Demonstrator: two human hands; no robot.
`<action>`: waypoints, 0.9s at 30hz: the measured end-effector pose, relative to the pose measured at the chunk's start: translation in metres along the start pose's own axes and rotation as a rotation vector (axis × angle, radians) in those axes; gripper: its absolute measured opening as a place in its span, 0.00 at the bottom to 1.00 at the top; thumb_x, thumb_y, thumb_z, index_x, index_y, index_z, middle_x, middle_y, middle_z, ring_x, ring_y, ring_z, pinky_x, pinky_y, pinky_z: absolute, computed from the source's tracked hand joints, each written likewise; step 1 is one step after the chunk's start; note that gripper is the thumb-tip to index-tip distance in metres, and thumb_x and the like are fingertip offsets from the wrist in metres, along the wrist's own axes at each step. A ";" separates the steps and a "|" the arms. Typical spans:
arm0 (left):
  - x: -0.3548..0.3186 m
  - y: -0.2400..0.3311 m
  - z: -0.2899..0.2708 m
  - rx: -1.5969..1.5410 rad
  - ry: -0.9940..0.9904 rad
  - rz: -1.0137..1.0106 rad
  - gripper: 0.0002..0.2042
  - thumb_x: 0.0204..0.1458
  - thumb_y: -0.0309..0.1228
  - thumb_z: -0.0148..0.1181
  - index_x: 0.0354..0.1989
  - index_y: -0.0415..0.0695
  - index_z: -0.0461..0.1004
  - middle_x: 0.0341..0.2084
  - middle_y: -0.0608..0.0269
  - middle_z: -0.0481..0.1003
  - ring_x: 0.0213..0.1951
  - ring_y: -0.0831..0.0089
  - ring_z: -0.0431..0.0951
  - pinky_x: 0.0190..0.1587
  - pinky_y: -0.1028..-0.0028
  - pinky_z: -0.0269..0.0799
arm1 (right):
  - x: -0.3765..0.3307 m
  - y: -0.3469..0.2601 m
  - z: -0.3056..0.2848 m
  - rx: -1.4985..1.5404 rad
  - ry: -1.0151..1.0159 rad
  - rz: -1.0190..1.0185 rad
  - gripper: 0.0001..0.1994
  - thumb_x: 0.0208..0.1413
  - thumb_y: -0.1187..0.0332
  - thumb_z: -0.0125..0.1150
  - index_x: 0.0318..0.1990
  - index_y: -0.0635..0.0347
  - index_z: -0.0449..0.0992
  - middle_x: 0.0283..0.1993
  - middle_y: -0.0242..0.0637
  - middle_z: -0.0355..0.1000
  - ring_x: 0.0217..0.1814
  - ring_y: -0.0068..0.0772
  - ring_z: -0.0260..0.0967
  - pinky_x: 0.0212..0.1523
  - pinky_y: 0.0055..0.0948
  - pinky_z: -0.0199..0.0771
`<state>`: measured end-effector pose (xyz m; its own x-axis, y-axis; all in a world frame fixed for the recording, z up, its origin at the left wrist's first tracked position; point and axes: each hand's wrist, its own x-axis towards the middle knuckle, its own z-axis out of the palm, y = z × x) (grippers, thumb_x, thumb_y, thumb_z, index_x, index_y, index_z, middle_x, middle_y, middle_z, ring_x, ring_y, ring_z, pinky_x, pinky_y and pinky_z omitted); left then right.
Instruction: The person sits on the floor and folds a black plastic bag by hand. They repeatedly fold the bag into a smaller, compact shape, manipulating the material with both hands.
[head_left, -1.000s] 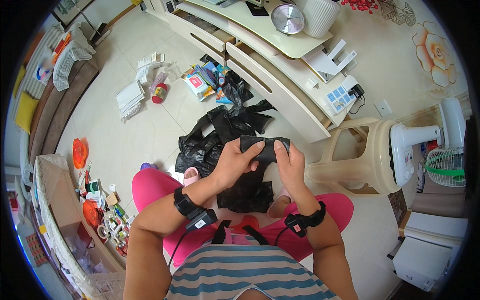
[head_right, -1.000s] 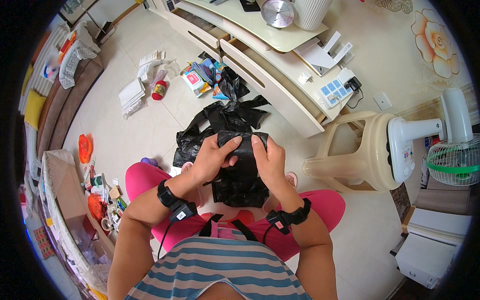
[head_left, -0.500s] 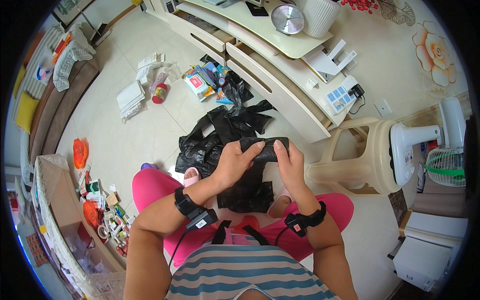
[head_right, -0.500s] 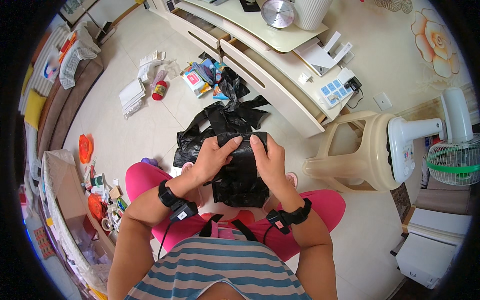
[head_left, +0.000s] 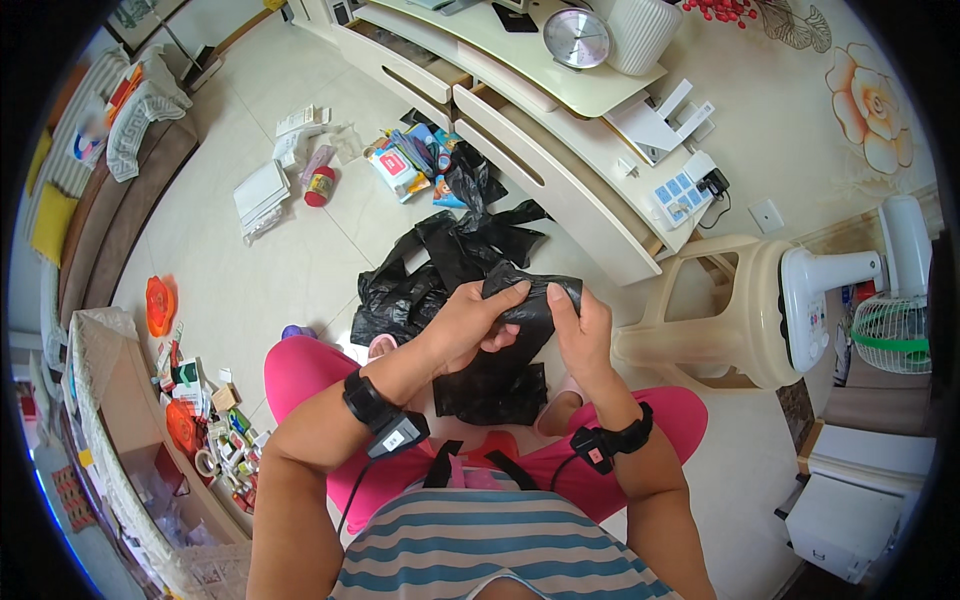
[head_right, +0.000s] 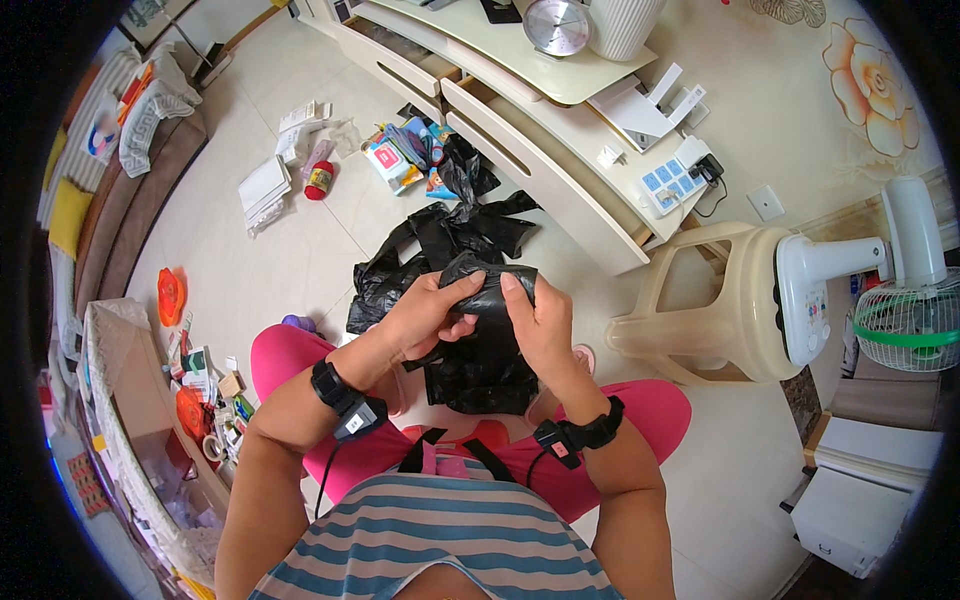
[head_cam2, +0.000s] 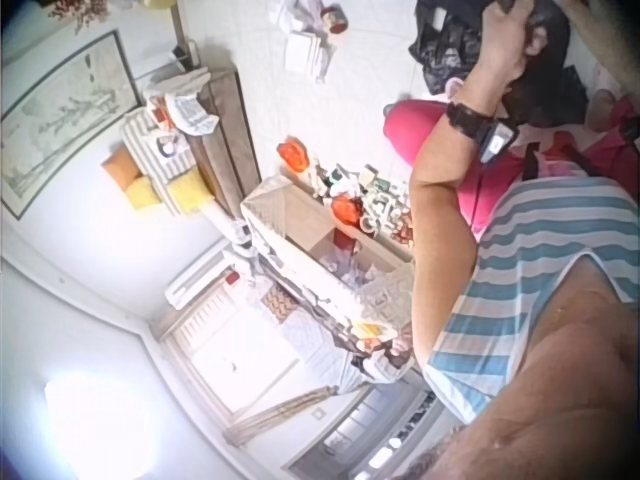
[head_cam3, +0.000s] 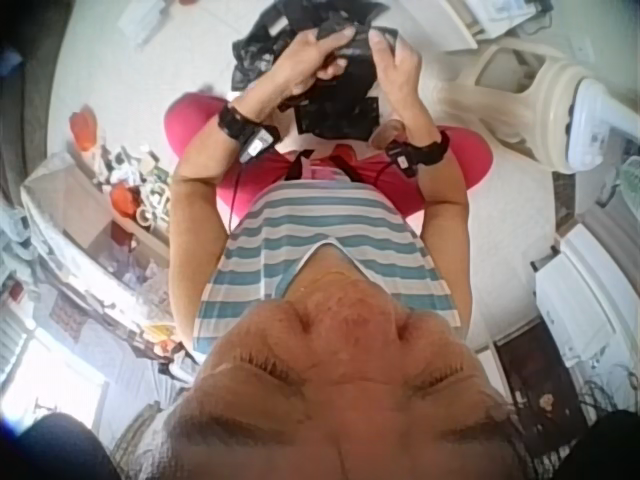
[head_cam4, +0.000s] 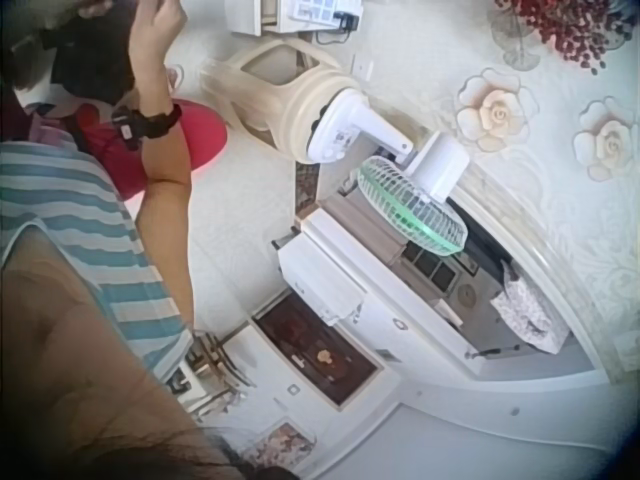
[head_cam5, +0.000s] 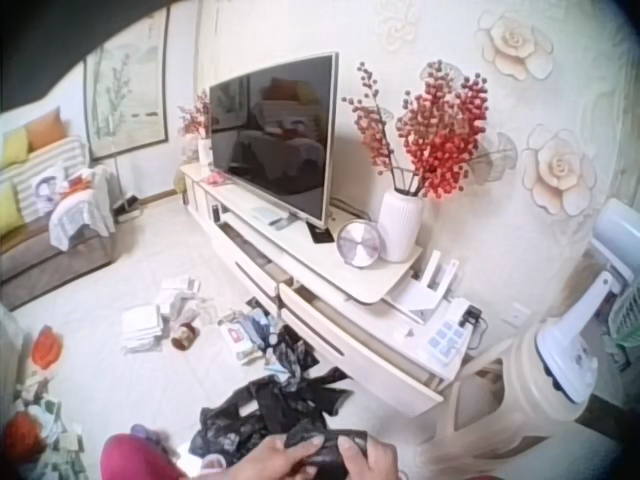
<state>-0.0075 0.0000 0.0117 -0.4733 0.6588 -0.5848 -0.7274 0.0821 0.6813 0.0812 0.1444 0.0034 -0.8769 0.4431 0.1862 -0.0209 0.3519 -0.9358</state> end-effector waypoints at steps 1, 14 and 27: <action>0.000 0.001 -0.001 -0.024 -0.028 -0.042 0.13 0.56 0.41 0.58 0.33 0.43 0.73 0.18 0.71 0.68 0.17 0.84 0.66 0.16 0.86 0.57 | 0.000 -0.001 0.000 0.000 0.002 -0.015 0.14 0.61 0.63 0.53 0.33 0.68 0.73 0.20 0.38 0.69 0.22 0.24 0.64 0.26 0.28 0.67; 0.001 -0.013 0.003 0.387 0.108 0.416 0.12 0.57 0.38 0.57 0.29 0.42 0.75 0.16 0.73 0.67 0.17 0.86 0.63 0.20 0.82 0.57 | 0.001 0.002 -0.002 0.201 -0.065 0.307 0.14 0.61 0.62 0.55 0.32 0.67 0.72 0.21 0.30 0.67 0.23 0.20 0.61 0.25 0.25 0.64; -0.004 0.004 0.002 -0.034 -0.077 0.016 0.11 0.55 0.38 0.60 0.32 0.42 0.73 0.17 0.69 0.69 0.15 0.85 0.65 0.14 0.86 0.55 | 0.001 0.004 -0.001 0.036 0.017 0.012 0.14 0.61 0.63 0.54 0.33 0.68 0.73 0.22 0.34 0.69 0.24 0.20 0.62 0.27 0.26 0.66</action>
<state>-0.0079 -0.0009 0.0175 -0.4462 0.7153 -0.5378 -0.7375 0.0464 0.6737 0.0811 0.1472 0.0000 -0.8688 0.4615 0.1795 -0.0278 0.3165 -0.9482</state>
